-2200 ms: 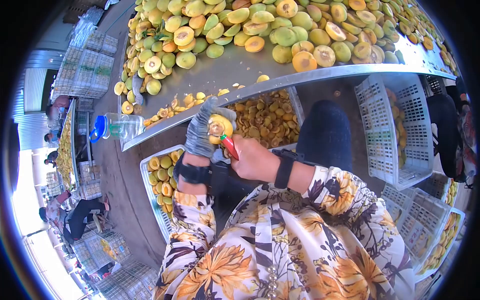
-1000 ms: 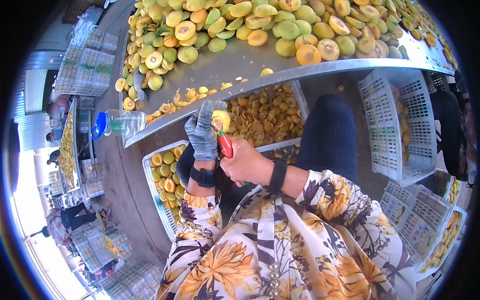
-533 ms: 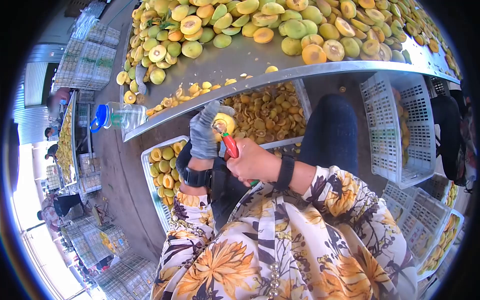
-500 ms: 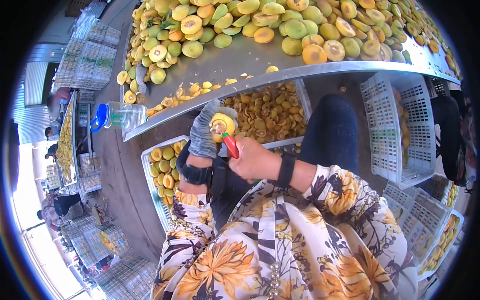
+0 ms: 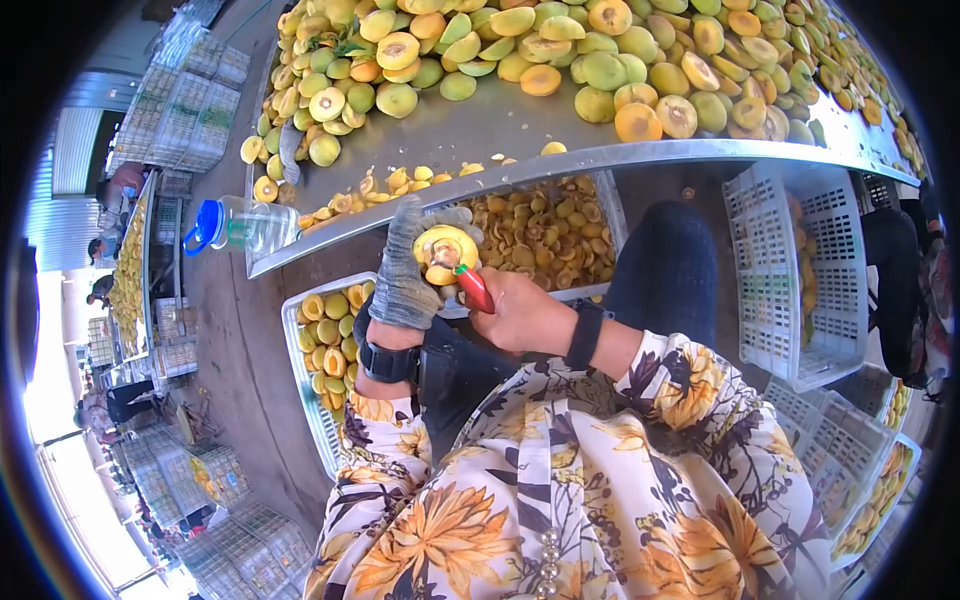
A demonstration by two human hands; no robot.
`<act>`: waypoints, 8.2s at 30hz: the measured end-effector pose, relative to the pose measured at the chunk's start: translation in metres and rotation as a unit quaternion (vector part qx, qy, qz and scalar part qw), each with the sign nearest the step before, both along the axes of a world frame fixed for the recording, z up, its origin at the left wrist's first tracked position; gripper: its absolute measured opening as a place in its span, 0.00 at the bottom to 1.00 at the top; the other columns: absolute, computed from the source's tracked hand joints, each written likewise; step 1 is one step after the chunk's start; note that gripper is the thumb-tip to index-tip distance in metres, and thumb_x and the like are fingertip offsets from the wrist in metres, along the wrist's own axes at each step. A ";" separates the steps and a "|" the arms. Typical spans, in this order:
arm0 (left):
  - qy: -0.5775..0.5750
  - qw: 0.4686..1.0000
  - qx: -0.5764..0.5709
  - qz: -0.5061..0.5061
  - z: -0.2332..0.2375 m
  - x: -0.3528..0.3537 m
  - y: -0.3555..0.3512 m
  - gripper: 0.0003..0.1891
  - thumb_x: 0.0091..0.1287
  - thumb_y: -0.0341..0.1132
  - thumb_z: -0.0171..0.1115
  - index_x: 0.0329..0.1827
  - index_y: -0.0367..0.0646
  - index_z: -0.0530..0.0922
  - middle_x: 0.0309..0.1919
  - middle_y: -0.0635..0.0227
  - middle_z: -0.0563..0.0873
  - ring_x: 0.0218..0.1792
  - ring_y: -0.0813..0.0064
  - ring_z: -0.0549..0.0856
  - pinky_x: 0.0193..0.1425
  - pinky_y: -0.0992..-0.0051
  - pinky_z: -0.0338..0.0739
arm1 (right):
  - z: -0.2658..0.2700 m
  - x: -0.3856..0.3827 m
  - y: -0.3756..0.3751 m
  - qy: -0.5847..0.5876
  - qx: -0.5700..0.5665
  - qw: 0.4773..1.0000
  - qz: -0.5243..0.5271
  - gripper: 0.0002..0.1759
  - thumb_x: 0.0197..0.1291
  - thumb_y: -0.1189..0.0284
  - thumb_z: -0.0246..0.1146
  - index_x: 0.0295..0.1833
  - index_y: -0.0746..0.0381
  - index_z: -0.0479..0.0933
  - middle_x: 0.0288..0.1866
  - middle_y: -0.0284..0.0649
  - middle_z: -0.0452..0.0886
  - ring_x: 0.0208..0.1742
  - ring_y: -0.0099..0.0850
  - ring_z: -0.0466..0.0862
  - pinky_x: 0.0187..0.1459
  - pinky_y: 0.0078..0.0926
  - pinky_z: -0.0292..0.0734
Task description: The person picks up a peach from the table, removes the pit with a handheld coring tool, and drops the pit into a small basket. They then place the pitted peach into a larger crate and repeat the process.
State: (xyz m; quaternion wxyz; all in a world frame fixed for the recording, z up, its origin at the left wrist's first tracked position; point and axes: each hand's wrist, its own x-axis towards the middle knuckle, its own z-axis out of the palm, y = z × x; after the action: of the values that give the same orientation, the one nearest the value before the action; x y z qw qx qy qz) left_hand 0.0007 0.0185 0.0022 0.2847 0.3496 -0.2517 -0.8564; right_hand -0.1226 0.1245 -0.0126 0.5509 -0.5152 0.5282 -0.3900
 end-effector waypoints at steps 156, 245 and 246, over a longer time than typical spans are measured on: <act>-0.153 0.924 -0.197 0.289 -0.003 0.099 0.006 0.17 0.65 0.53 0.51 0.42 0.50 0.77 0.40 0.62 0.81 0.32 0.67 0.81 0.30 0.76 0.75 | -0.023 -0.025 -0.014 0.524 -0.044 0.848 0.065 0.16 0.39 0.77 0.63 0.38 0.62 0.71 0.44 0.53 0.71 0.34 0.45 0.80 0.33 0.40 0.76; 0.058 0.994 -0.047 0.086 -0.012 -0.045 0.053 0.14 0.61 0.43 0.61 0.41 0.44 0.73 0.32 0.63 0.81 0.34 0.64 0.82 0.35 0.65 0.81 | 0.000 -0.028 0.039 0.263 -0.066 0.960 -0.068 0.12 0.49 0.76 0.58 0.37 0.70 0.66 0.22 0.57 0.74 0.27 0.54 0.78 0.28 0.42 0.72; 0.056 0.994 -0.044 0.087 -0.013 -0.047 0.052 0.14 0.61 0.43 0.61 0.41 0.44 0.73 0.32 0.63 0.81 0.34 0.64 0.82 0.35 0.65 0.81 | -0.002 -0.026 0.040 0.252 -0.064 0.964 -0.064 0.12 0.48 0.76 0.58 0.37 0.70 0.66 0.22 0.57 0.75 0.27 0.53 0.78 0.27 0.41 0.72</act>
State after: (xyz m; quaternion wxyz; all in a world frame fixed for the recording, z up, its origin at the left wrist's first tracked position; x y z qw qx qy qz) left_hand -0.0461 0.0702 -0.0107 0.3874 0.3090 -0.2417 -0.8343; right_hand -0.1490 0.1646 -0.0146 0.3402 -0.5960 0.6556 -0.3149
